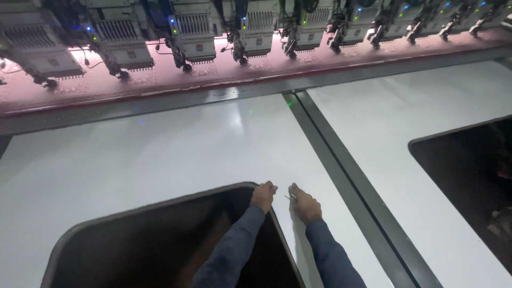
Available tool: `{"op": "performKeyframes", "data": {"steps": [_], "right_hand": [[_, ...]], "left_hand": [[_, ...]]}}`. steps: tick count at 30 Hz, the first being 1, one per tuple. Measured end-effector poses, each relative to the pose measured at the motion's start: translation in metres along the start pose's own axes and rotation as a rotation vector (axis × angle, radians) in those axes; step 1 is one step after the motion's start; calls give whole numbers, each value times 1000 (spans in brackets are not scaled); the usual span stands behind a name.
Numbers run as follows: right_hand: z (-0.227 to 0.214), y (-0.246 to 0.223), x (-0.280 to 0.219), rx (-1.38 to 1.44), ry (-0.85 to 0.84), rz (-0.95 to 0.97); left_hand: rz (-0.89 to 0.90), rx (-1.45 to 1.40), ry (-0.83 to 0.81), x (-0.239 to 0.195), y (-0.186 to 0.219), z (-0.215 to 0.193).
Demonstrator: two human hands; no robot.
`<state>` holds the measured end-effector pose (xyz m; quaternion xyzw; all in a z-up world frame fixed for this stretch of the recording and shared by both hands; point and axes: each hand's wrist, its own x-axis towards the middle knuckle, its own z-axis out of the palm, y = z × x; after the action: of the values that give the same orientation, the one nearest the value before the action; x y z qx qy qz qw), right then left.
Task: The person threads a pink industrial embroidery machine by hand, guiding the thread through the needle area and tension mechanisms. They then move to another machine head and repeat the threading process.
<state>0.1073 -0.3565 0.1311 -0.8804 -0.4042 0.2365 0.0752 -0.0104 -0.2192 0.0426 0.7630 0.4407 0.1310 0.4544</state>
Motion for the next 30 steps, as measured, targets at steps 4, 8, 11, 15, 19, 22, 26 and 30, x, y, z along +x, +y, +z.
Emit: {"op": "performKeyframes", "data": {"steps": [4,8,11,15,19,22,26,30], "right_hand": [[-3,26,-47,15,3,-13],[-3,56,-101,-45,-11,-78],[-5,80,-148,-58,-35,-104],[-3,109,-197,-134,-79,-162],[-1,133,-234,-87,-94,-142],[5,151,-264,-75,-116,-110],[31,184,-281,1,-6,-84],[48,218,-301,68,62,-32]], "left_hand": [[0,45,-1,-61,28,13],[-106,93,-49,-118,47,44],[-118,140,-59,-150,51,87],[-183,101,-48,-223,92,102],[-261,29,-42,-276,116,118],[-288,79,-14,-324,142,122],[-280,-116,-65,-340,125,153],[-346,-220,-45,-399,146,165]]}}
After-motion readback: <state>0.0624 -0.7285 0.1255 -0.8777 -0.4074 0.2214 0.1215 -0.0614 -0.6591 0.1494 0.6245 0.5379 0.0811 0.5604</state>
